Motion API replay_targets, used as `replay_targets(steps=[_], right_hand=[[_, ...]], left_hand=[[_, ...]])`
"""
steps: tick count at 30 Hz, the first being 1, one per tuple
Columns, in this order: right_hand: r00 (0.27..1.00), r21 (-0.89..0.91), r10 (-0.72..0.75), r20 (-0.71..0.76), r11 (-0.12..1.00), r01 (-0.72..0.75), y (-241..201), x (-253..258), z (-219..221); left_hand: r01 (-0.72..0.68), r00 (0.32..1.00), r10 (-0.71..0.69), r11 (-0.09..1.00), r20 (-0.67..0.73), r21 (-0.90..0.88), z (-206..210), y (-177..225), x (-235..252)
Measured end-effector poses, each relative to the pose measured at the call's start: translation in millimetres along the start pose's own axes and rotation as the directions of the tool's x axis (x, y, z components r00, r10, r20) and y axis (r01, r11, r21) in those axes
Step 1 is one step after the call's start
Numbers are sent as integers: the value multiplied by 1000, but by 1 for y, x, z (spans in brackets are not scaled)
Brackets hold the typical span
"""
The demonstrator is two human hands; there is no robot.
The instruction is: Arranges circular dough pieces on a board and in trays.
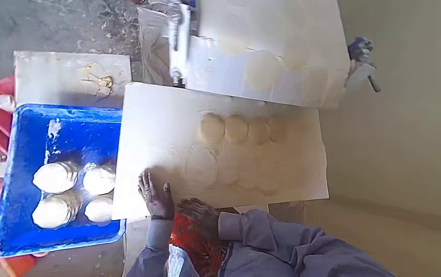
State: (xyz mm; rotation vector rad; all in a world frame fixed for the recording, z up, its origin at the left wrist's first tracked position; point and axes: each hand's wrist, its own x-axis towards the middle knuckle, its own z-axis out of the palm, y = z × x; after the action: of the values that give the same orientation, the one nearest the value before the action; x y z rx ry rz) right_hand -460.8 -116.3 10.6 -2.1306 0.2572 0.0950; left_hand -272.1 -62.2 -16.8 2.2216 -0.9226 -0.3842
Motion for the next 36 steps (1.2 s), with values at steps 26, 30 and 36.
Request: replay_targets(steps=[26,30,36], right_hand=[[654,-95,751,84,660,-746,78,-272,-175],[357,523,707,-610,698,-489,106,-267,-248],[218,218,391,-894,806,-551,60,-204,-450]], left_hand=[[-119,787,350,894,509,-431,211,345,-124],[-161,909,235,959,344,-232,148,243,-125],[-127,979,134,991,155,-49,64,142,-131]])
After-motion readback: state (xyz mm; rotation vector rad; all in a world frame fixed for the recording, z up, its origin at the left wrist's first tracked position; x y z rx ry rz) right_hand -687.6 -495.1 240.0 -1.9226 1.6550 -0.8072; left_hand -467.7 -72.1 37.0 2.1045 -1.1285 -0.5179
